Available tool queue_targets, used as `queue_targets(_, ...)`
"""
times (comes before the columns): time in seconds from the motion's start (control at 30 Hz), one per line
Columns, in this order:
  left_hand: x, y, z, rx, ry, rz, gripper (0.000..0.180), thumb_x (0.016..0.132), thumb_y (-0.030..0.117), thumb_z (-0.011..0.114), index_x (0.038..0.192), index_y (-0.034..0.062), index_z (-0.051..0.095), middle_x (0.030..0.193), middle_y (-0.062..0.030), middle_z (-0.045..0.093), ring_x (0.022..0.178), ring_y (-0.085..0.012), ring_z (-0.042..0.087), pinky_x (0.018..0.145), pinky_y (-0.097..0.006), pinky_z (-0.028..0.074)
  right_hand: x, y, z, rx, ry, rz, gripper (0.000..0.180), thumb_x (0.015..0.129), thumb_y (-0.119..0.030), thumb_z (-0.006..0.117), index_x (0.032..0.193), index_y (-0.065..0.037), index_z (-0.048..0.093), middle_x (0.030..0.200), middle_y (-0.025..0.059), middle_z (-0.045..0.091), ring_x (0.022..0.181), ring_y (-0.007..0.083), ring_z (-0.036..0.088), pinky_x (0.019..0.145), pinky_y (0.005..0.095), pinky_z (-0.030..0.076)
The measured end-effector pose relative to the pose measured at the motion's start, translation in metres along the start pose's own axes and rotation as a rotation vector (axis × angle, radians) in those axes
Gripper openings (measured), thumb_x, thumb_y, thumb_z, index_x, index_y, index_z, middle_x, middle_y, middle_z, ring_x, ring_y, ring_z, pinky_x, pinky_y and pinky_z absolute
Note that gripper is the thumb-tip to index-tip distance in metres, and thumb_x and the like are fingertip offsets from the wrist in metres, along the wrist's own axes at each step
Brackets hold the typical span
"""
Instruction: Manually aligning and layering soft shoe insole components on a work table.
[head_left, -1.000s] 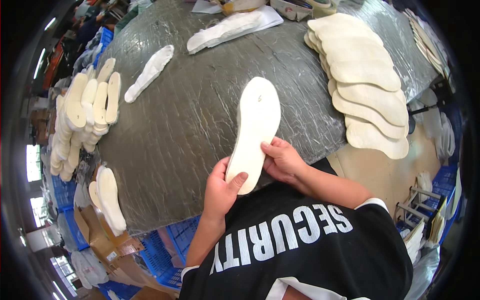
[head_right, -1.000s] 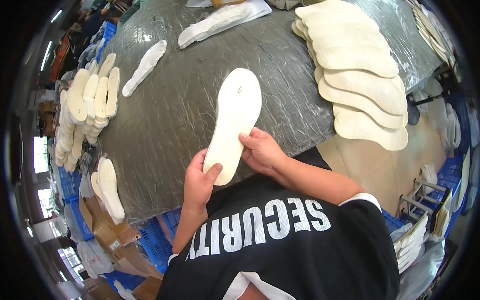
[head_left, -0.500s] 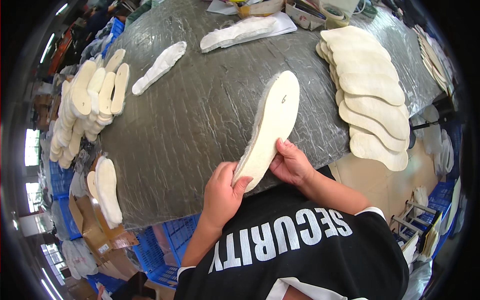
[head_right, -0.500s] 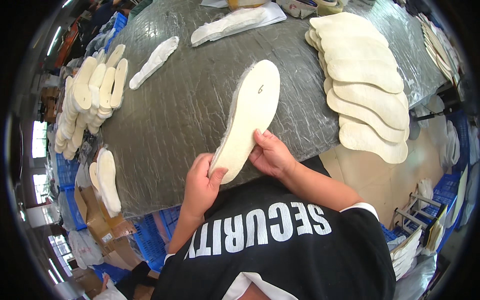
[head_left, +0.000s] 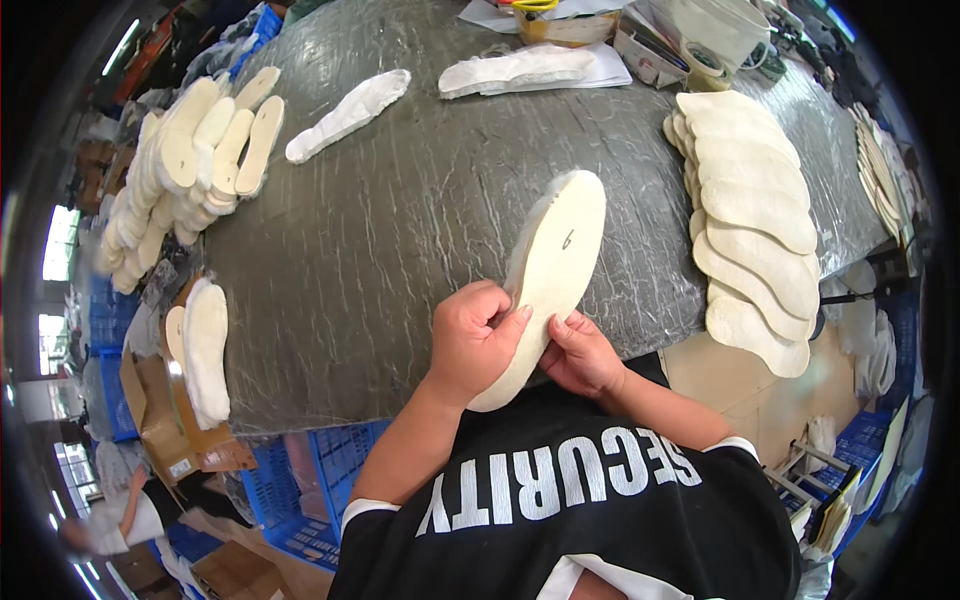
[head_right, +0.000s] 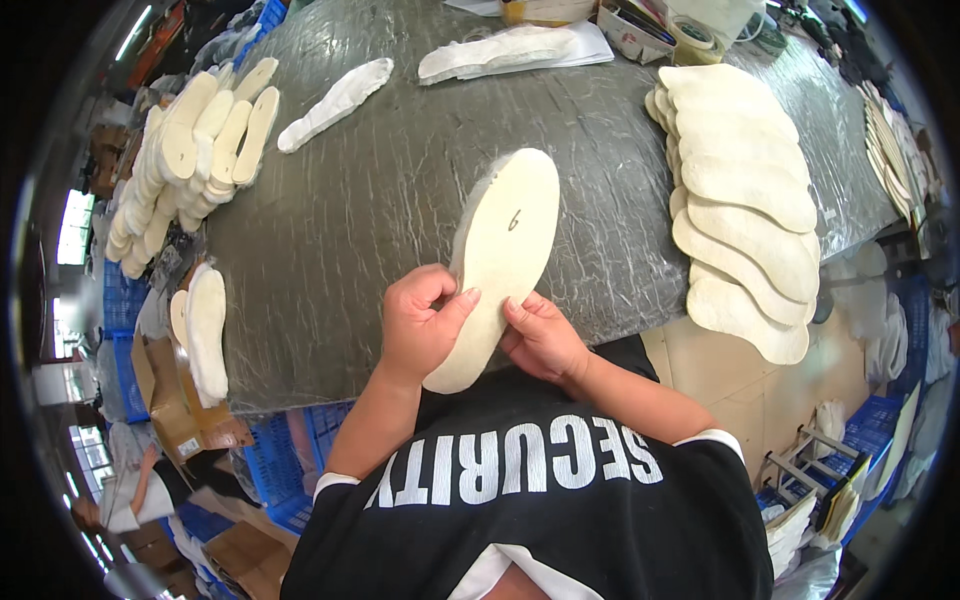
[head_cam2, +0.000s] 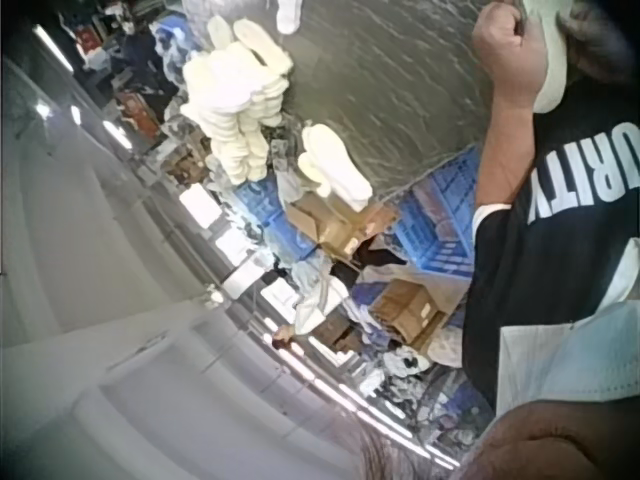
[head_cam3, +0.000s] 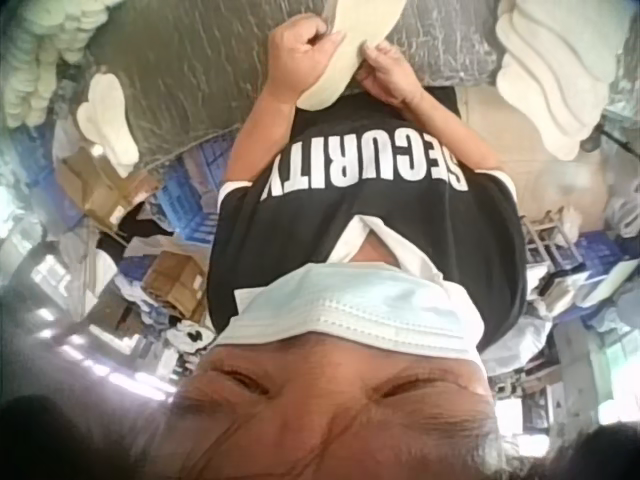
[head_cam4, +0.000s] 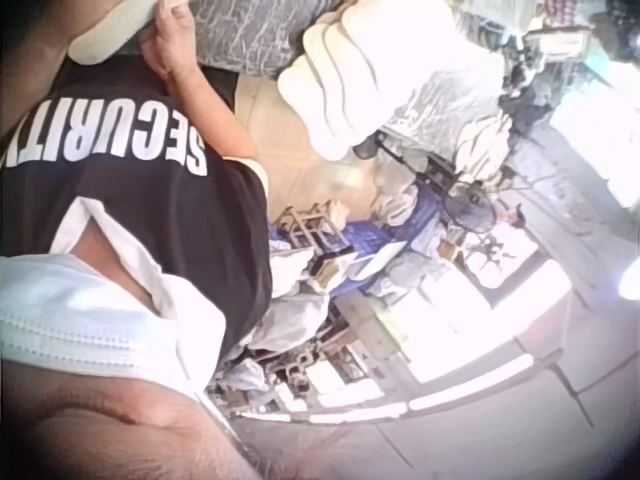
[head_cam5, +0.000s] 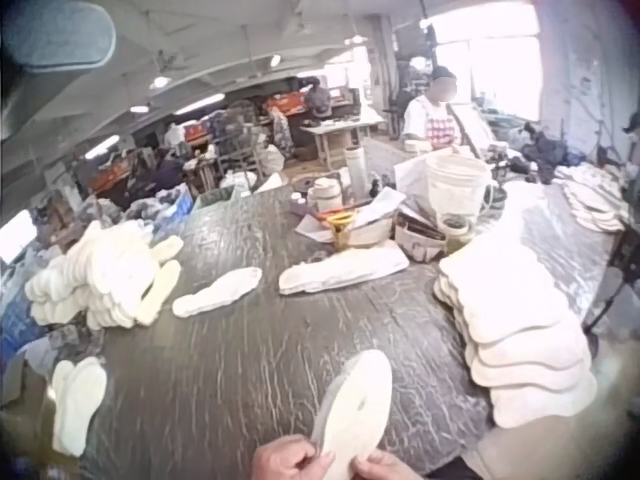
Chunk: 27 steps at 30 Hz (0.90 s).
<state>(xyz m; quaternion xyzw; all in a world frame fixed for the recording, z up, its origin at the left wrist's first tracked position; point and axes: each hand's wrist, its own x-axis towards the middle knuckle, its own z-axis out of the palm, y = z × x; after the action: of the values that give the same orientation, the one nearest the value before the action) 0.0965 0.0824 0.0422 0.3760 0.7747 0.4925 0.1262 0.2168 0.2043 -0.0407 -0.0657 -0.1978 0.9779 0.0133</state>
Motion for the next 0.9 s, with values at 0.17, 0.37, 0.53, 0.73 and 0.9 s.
queue_targets(0.17,-0.009,-0.008,0.001,-0.035,0.063,-0.076,0.025,0.088,0.016,0.064,0.073,-0.0019,0.054,0.067,-0.0179,0.053,0.061,-0.0315,0.051,0.057,-0.041,0.042,-0.002,0.006,-0.003,-0.203,0.085,0.011,0.032,0.101,-0.015,0.046,0.130,-0.002,0.050,0.132,0.0098,0.055,0.122,0.0197,0.051,0.106,0.0391,0.039)
queue_targets(0.37,-0.034,-0.040,-0.038,-0.020,0.096,-0.292,0.022,0.092,0.018,0.062,0.083,-0.0021,0.060,0.070,-0.0148,0.060,0.063,-0.0235,0.053,0.060,-0.036,0.045,-0.007,-0.021,0.030,-0.738,0.052,0.298,0.038,0.101,-0.013,0.045,0.136,0.001,0.044,0.125,0.0163,0.059,0.105,0.0230,0.062,0.093,0.0345,0.049)
queue_targets(0.53,-0.065,-0.087,-0.190,0.264,0.444,-0.338,0.014,0.090,0.010,0.064,0.081,-0.0006,0.061,0.078,-0.0096,0.068,0.073,-0.0114,0.057,0.067,-0.031,0.048,-0.008,-0.077,0.091,-0.647,-0.343,-0.059,0.041,0.097,-0.029,0.055,0.128,-0.002,0.050,0.112,0.0194,0.062,0.099,0.0268,0.064,0.093,0.0440,0.048)
queue_targets(0.73,-0.065,-0.089,-0.370,1.210,0.370,-0.585,0.051,0.093,0.025,0.060,0.129,-0.0085,0.048,0.116,-0.0252,0.062,0.106,-0.0356,0.060,0.093,-0.042,0.045,-0.019,-0.153,0.217,-0.253,-1.122,-0.145,0.026,0.099,-0.006,0.044,0.082,0.009,0.058,0.075,0.0237,0.059,0.060,0.0312,0.058,0.084,0.0641,0.048)
queue_targets(0.9,-0.045,-0.128,-0.311,0.606,0.445,-0.319,0.041,0.093,0.015,0.061,0.130,0.0009,0.050,0.115,-0.0100,0.058,0.100,-0.0185,0.056,0.088,-0.032,0.045,-0.074,-0.151,0.227,-0.250,-0.979,-0.318,0.019,0.089,0.004,0.048,0.074,0.011,0.057,0.072,0.0266,0.058,0.055,0.0306,0.053,0.077,0.0629,0.049)
